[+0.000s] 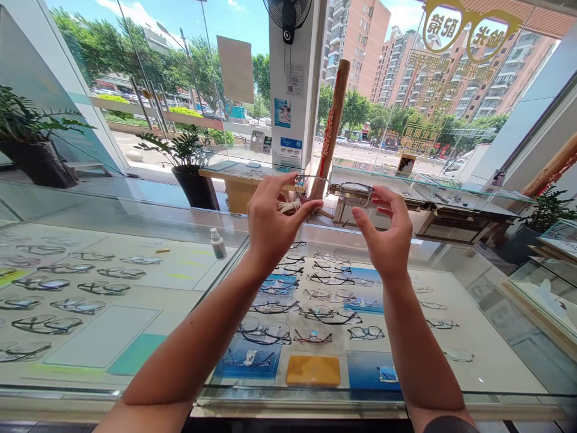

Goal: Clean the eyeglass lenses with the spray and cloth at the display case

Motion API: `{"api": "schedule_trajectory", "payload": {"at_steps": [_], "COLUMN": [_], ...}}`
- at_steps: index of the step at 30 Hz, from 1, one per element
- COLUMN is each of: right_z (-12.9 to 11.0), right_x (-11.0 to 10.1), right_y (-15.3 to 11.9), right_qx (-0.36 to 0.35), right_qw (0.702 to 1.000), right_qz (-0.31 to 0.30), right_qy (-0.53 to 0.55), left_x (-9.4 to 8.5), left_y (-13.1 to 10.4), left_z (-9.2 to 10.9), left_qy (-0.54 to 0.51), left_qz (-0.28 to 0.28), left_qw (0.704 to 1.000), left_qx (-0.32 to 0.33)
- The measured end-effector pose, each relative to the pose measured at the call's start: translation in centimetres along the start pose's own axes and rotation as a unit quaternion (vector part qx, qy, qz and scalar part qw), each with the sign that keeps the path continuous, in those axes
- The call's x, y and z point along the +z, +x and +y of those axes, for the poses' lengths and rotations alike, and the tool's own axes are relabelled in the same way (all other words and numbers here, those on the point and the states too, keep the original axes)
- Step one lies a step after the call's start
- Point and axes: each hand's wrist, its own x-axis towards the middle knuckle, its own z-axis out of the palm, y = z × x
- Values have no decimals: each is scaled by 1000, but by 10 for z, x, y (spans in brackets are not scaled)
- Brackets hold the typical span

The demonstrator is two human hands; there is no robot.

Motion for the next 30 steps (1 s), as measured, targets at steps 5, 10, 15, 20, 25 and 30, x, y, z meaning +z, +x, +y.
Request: {"api": "schedule_trajectory", "payload": {"at_steps": [5,10,15,20,25,30], "right_z": [4,2,1,-1,-5,-9], "right_x": [2,1,1,0,-2,-2], "right_y": [0,0,0,1,1,1], "right_qx": [0,-2,3,-10,-44,-60], "right_qw": [1000,1000,1000,1000,998,998], "right_qz": [-5,-4,0,13,24,25], "right_qy": [-11,-6,-5,-4,-24,-23], "left_x": [0,1,1,1,0,0], "left_y": [0,0,-1,0,5,7], "left_z": [1,0,0,-4,-14,-19], "left_qy": [7,1,-1,-9,-63,-79], "left_qz": [8,7,5,-11,-64,-69], "left_qw": [1000,1000,1000,1000,995,993], "left_qx": [1,2,2,-8,-41,-56]}}
